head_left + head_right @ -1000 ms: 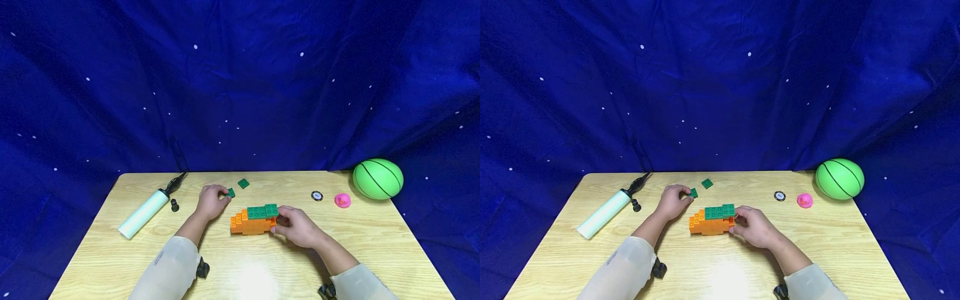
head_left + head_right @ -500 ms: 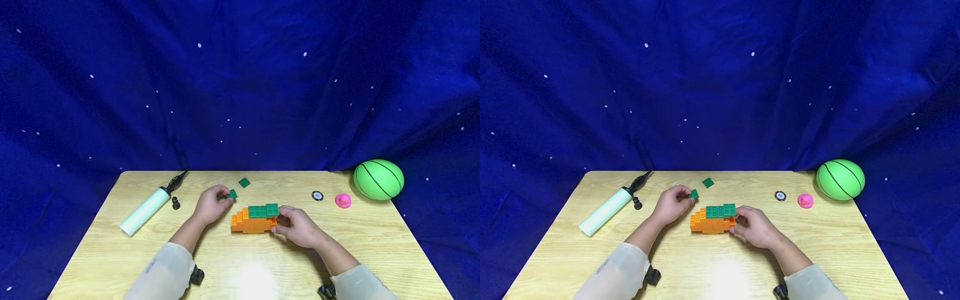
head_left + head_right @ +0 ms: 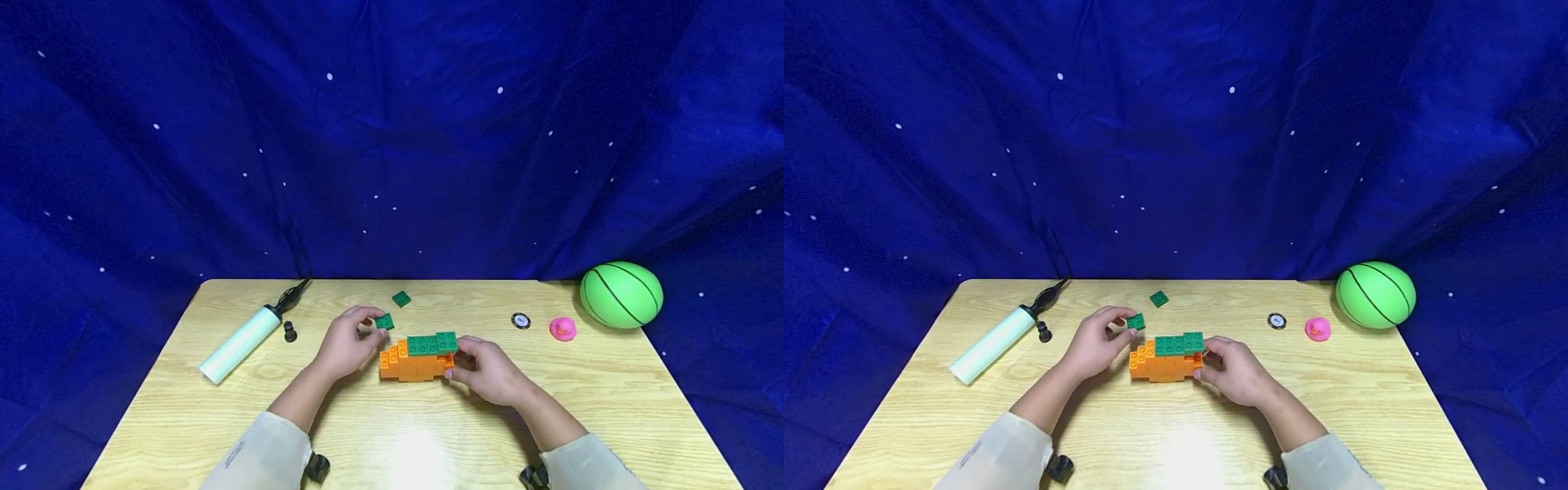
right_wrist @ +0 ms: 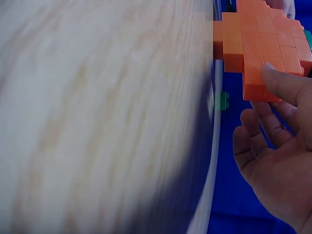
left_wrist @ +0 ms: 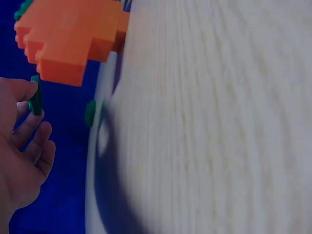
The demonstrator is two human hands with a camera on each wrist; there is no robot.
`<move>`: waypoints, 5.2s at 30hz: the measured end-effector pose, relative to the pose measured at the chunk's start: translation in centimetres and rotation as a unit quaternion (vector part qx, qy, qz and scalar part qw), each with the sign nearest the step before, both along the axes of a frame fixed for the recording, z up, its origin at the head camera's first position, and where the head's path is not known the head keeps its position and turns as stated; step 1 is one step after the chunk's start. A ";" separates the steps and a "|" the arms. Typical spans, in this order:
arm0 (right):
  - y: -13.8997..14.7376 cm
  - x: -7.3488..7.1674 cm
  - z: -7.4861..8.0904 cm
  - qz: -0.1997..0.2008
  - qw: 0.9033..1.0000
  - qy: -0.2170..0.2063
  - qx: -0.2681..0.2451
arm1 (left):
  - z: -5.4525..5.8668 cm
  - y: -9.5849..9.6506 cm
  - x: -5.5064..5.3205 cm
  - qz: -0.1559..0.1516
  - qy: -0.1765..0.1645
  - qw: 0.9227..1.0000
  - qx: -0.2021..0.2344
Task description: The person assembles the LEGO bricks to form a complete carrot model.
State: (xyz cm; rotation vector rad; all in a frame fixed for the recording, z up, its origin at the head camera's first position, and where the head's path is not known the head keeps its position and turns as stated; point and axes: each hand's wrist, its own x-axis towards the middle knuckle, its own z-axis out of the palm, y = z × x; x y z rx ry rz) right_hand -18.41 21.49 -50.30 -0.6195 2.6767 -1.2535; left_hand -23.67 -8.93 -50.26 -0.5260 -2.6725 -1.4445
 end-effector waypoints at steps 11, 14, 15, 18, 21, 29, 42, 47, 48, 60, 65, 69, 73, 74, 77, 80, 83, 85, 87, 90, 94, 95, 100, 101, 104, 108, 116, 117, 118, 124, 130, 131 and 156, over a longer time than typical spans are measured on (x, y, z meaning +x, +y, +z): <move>-0.1 0.2 -0.2 -0.010 1.000 0.018 0.005 | 1.3 -0.4 2.2 -0.040 0.051 0.998 0.015; -0.3 0.2 -0.2 -0.013 1.000 0.022 0.009 | 1.5 -0.4 2.6 -0.056 0.062 0.996 0.019; -0.4 0.2 -0.2 -0.013 1.000 0.023 0.009 | 1.6 -0.4 2.8 -0.064 0.065 0.996 0.019; -0.5 0.3 -0.1 -0.015 0.999 0.027 0.009 | 1.9 -0.2 3.1 -0.085 0.075 0.993 0.017; -0.6 0.3 0.0 -0.017 0.999 0.027 0.014 | 2.3 -0.1 3.3 -0.097 0.086 0.992 0.012; -0.6 0.3 0.2 -0.013 0.999 0.027 0.018 | 2.7 -0.1 3.6 -0.104 0.072 0.992 0.005; -1.0 0.2 0.0 0.002 0.998 0.063 0.027 | 2.5 -0.1 3.6 -0.116 0.056 0.992 0.006; -1.0 0.1 0.2 0.007 0.998 0.056 0.029 | 2.4 -0.3 3.5 -0.119 0.056 0.991 0.003; -1.1 0.1 0.2 0.008 0.998 0.056 0.029 | 2.4 -0.2 3.5 -0.119 0.056 0.991 0.002; -1.4 0.0 0.5 0.012 0.998 0.050 0.032 | 2.3 0.4 3.9 -0.072 0.021 0.996 0.038; -1.5 0.0 0.3 0.010 0.998 0.054 0.036 | 2.3 0.4 3.9 -0.059 0.037 0.997 0.027; -1.5 0.0 0.2 0.008 0.998 0.061 0.033 | 2.3 0.5 3.9 -0.052 0.052 0.997 0.017; -1.5 0.1 0.1 0.005 0.998 0.061 0.035 | 2.3 0.5 3.9 -0.051 0.054 0.997 0.005; -1.5 0.1 0.1 0.005 0.998 0.060 0.036 | 2.3 0.5 3.9 -0.053 0.052 0.997 0.003; -1.4 0.1 0.0 0.008 0.998 0.058 0.034 | 2.4 0.4 3.8 -0.066 0.041 0.997 0.008; -1.4 0.1 0.1 0.008 0.998 0.060 0.027 | 2.6 0.2 3.7 -0.086 0.035 0.996 0.016; -1.4 0.1 0.2 0.007 0.998 0.060 0.025 | 2.5 0.2 3.5 -0.103 0.025 0.994 0.019; -1.4 0.1 0.2 0.006 0.998 0.061 0.023 | 2.5 0.2 3.5 -0.110 0.017 0.994 0.020; -1.4 0.1 0.2 0.007 0.998 0.060 0.023 | 2.4 0.2 3.5 -0.113 0.014 0.993 0.021; -1.4 0.2 0.2 0.006 0.998 0.057 0.021 | 2.4 0.1 3.4 -0.118 0.016 0.993 0.024; -1.5 0.2 0.4 0.009 0.998 0.049 0.023 | 2.3 -0.2 3.1 -0.121 0.017 0.992 0.031; -1.5 0.2 0.4 0.009 0.999 0.046 0.024 | 2.3 -0.3 3.0 -0.121 0.015 0.992 0.035; -1.5 0.1 0.4 0.011 0.998 0.063 0.025 | 2.2 -0.7 2.2 -0.116 0.004 0.992 0.053; -1.5 0.0 0.3 0.010 0.997 0.068 0.025 | 2.3 -0.7 2.0 -0.117 0.001 0.991 0.060; -1.6 -0.1 0.2 0.012 0.997 0.079 0.024 | 2.4 -0.9 1.6 -0.116 -0.008 0.990 0.080; -1.6 -0.3 0.2 0.013 0.997 0.075 0.025 | 2.3 -0.9 0.8 -0.090 -0.013 0.992 0.090; -1.6 -0.1 0.4 0.006 0.998 0.057 0.024 | 1.9 -0.8 -0.9 -0.034 -0.039 0.995 0.089; -1.6 -0.1 0.4 0.006 0.998 0.057 0.021 | 1.9 -0.8 -1.0 -0.029 -0.040 0.995 0.091; -1.6 -0.1 0.4 0.006 0.998 0.058 0.020 | 1.8 -0.7 -1.2 -0.026 -0.040 0.995 0.093; -1.6 -0.1 0.3 0.005 0.999 0.052 0.016 | 1.3 -0.1 -2.0 -0.017 -0.040 0.996 0.083; -1.6 0.0 0.3 0.007 0.998 0.061 0.015 | 0.6 0.6 -2.9 -0.011 -0.048 0.996 0.079; -1.6 0.0 0.3 0.006 0.998 0.064 0.015 | 0.5 0.7 -3.1 -0.009 -0.051 0.996 0.079; -1.6 -0.1 0.4 0.005 0.997 0.065 0.032 | -2.0 2.7 -6.2 0.017 -0.038 0.999 -0.024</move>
